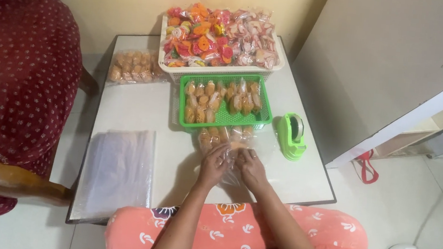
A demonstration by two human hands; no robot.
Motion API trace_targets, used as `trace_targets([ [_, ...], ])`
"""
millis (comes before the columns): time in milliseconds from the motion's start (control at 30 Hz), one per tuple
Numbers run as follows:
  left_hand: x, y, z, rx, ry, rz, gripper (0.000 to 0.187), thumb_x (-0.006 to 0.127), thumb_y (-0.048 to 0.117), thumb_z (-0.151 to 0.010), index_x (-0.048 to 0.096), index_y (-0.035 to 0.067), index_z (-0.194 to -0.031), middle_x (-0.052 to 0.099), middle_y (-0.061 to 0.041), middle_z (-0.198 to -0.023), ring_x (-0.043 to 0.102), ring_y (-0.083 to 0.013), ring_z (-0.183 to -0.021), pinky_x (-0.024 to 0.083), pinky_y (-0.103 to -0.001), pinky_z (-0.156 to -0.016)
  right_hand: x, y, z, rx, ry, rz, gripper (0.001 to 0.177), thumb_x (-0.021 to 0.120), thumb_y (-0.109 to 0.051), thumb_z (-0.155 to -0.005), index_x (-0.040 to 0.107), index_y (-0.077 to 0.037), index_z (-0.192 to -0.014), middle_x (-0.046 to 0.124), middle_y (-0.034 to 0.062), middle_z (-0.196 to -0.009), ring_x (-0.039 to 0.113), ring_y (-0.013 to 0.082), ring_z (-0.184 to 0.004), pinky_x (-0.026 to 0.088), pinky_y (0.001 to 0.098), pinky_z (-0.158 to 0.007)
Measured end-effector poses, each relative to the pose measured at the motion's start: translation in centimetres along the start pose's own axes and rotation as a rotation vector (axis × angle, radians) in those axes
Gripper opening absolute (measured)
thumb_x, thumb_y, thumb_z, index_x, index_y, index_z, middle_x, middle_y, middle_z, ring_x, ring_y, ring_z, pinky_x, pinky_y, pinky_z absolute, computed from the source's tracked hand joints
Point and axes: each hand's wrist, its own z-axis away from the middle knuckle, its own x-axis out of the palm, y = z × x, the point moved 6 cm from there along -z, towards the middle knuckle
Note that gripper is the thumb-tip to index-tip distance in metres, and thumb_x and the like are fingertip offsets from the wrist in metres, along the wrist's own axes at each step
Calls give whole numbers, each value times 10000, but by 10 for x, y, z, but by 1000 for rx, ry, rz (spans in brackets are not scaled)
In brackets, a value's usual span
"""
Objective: A person is manually picking up individual snacks from a basket and placing them into a clear plastic bag for packaging.
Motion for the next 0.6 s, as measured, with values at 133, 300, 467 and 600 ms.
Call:
trace_targets([
  [133, -3, 10, 1, 88, -18, -25, 477, 725, 0, -803, 702, 76, -1273, 679, -138, -1292, 643, -321, -1205, 525, -410, -1012, -37, -37, -16, -57, -35, 43, 140, 644, -90, -879, 746, -141, -797, 635, 33, -1096, 589, 305, -1099, 475, 350, -824],
  [300, -4, 0, 3, 53, -42, 20, 500, 688, -27, -820, 677, 75, -1310, 665, -142, -1323, 610, -326, -1260, 473, -429, -1070, -39, -6, -18, 225, -163, -247, 154, 683, -36, -878, 800, -99, -956, 702, 83, -1177, 652, 329, -1146, 525, 429, -966],
  [467, -2, -9, 6, -21, -14, 26, 492, 684, -41, -837, 670, 57, -1319, 663, -147, -1313, 618, -326, -1248, 482, -419, -1060, -59, 36, -22, 437, 108, -428, 272, 692, 12, -790, 790, -224, -882, 729, -37, -711, 739, 194, -782, 577, 316, -812],
  [600, -3, -9, 5, -12, -36, 0, 489, 697, -17, -835, 676, 67, -1317, 674, -144, -1282, 641, -327, -1212, 502, -412, -1031, -64, 64, -34, 513, 307, -538, 318, 640, 91, -830, 789, -174, -924, 742, 9, -836, 730, 187, -784, 605, 310, -737],
])
